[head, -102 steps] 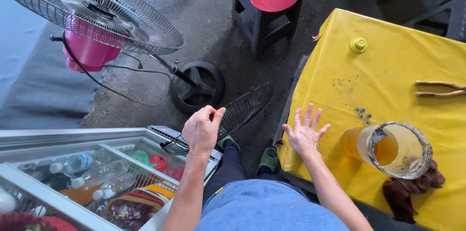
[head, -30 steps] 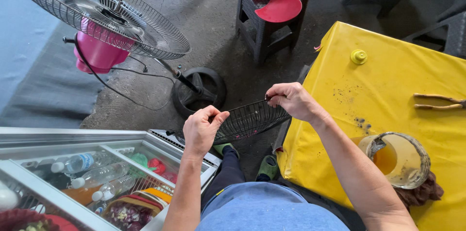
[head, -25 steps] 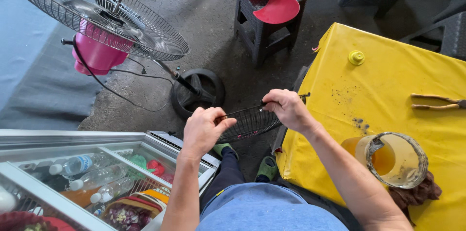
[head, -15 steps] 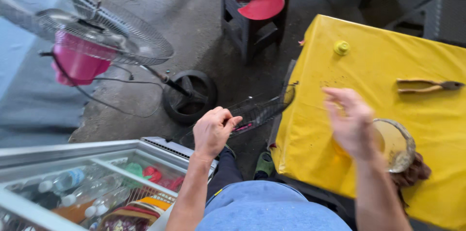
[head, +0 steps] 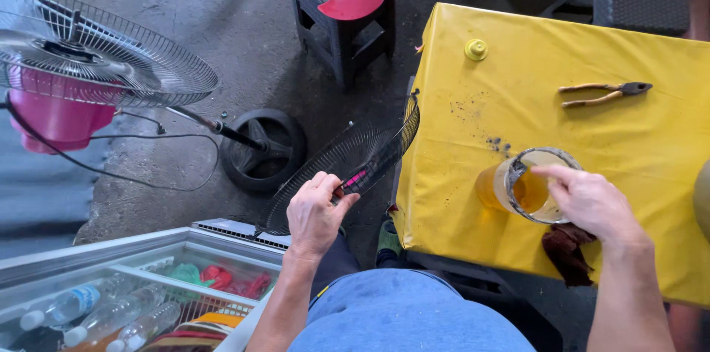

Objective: The person cleans the fan cage with a cloth, then installs the red fan blades onto the motor shaft and secures them with a yellow nut. Finally, the person attaches the front cage to complete the assembly.

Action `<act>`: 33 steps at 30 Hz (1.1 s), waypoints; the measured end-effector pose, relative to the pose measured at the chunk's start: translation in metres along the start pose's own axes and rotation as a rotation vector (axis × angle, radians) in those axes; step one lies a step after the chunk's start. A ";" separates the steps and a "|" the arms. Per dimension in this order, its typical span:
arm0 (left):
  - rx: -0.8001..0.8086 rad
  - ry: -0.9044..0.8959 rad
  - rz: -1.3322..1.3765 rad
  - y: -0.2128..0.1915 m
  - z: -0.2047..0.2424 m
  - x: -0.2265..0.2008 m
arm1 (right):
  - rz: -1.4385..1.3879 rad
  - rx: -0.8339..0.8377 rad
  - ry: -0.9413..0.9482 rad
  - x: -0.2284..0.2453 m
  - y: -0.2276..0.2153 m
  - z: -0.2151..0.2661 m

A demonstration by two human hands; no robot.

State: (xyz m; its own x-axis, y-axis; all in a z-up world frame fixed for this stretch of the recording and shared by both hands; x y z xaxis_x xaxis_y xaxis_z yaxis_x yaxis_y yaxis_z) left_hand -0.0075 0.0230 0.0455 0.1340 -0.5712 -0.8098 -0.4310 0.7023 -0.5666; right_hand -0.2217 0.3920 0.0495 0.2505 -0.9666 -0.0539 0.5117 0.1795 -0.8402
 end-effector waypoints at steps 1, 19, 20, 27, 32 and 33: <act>-0.008 0.021 0.006 0.002 0.002 -0.002 | 0.139 0.026 -0.024 -0.002 0.005 -0.006; 0.047 0.254 -0.139 0.036 0.023 -0.033 | -0.452 -0.421 -0.787 0.115 -0.016 0.052; 0.052 0.259 -0.131 0.035 0.024 -0.033 | -0.451 -0.482 -0.896 0.133 -0.011 0.052; 0.029 0.248 -0.034 0.031 0.026 -0.037 | -0.604 -0.554 -0.867 0.160 0.016 0.033; -0.035 0.180 0.046 0.028 0.021 -0.038 | -1.049 -0.604 -0.735 0.183 0.036 0.032; -0.039 0.161 0.049 0.029 0.019 -0.039 | -1.008 -0.623 -0.704 0.189 0.037 0.033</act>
State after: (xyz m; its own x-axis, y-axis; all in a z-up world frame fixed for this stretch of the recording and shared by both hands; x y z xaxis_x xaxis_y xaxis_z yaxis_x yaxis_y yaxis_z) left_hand -0.0078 0.0735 0.0574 -0.0311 -0.5991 -0.8000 -0.4680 0.7160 -0.5180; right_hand -0.1280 0.2216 0.0262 0.4496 -0.2989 0.8417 0.3160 -0.8282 -0.4629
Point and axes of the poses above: each hand's wrist, its own z-axis away from the middle knuckle, its own y-axis out of the palm, x = y × z, the point moved 3 cm from there along -z, towards the middle knuckle, and after that the axes turned 15 degrees about z, right-handed, at the moved point
